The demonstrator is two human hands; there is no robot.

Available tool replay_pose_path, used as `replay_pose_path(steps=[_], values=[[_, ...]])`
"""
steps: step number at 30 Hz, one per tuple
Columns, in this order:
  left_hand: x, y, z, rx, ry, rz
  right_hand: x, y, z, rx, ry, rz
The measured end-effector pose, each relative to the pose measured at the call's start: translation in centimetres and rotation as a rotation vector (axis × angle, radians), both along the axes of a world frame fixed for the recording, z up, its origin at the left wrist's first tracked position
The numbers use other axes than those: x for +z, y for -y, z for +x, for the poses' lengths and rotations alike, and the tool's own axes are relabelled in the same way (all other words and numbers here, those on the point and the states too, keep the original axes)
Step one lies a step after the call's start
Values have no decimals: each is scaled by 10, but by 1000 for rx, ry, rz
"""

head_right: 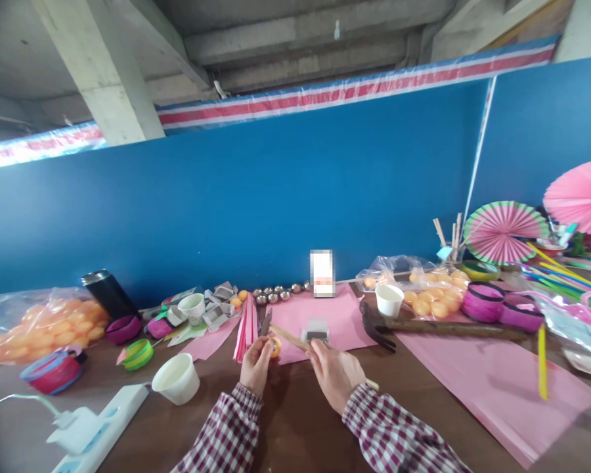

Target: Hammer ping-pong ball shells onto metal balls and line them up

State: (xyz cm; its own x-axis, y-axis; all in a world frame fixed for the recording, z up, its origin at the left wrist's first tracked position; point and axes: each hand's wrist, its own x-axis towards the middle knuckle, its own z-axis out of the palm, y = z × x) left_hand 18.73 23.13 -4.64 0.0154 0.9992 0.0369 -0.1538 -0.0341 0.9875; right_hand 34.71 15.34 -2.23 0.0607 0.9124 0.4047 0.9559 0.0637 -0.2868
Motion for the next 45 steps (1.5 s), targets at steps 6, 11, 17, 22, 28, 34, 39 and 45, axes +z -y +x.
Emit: replay_pose_path(steps=[6,11,17,22,28,34,39,45], values=[[0,0,0,-3,-10,8,2,1,0,4,-4,-19],[-3,-2,-1,-21,22,30,6,2,-1,14,-9,-19],[-7,-5,-1,-22,-28,137,6,2,-1,13,-27,17],[-12,-11,-2,58,-87,112,9,3,1,4,-31,41],[-6,-15,-6,166,-77,70,6,1,5,-40,-9,139],[2,-13,-11,233,-161,105,7,2,4,7,72,129],[-9,-18,-13,227,-231,155,7,3,2,-13,62,137],[-14,-21,-14,232,-186,176,5,2,3,-7,105,106]])
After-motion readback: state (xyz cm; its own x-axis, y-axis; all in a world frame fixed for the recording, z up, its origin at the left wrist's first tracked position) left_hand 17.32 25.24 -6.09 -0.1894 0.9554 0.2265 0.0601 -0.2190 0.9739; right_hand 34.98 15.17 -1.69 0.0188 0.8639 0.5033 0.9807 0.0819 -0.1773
